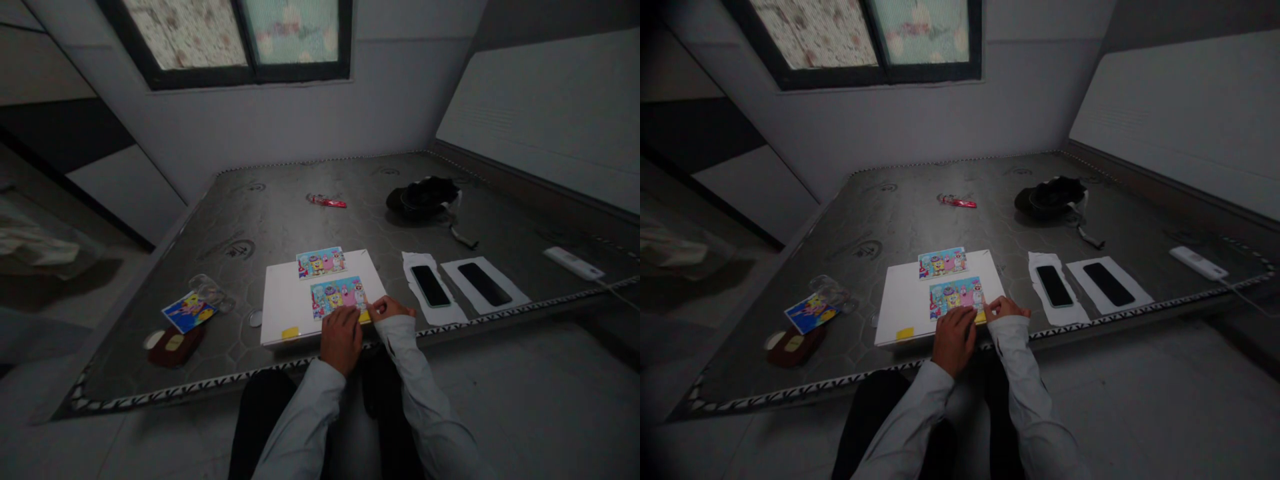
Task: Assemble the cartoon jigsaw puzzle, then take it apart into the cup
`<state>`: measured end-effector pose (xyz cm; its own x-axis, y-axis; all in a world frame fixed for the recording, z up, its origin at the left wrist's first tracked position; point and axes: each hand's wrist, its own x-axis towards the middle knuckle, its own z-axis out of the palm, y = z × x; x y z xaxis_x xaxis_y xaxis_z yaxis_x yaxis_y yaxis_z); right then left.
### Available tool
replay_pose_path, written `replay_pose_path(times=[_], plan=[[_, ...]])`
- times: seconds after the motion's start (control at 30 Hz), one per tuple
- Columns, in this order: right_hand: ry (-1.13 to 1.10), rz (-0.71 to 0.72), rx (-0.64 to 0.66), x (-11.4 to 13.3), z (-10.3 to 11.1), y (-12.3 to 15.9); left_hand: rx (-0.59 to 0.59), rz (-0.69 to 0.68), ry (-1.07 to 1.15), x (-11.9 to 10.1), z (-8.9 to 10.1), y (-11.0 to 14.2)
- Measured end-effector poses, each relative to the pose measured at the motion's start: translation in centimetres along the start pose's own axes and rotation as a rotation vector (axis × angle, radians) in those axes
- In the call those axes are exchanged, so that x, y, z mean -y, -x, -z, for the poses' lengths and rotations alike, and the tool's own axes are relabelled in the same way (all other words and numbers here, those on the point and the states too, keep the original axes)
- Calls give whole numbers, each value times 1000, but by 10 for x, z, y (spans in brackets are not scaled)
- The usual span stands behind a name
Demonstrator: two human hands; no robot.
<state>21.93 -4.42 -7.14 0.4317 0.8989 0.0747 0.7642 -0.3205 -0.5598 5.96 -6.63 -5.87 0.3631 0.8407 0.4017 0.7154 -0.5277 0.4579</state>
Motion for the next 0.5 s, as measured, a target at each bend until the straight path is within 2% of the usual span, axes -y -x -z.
replay_pose_path(times=[0.13, 0.4, 0.5], plan=[[-29, 23, -26, 0, 0, 0, -14, -6, -5, 0, -1, 0], [-70, 218, -99, 1, 11, -1, -16, 1, 5, 0, -1, 0], [-38, 256, -73, -3, 10, -2, -6, 8, 5, 1, -1, 0]])
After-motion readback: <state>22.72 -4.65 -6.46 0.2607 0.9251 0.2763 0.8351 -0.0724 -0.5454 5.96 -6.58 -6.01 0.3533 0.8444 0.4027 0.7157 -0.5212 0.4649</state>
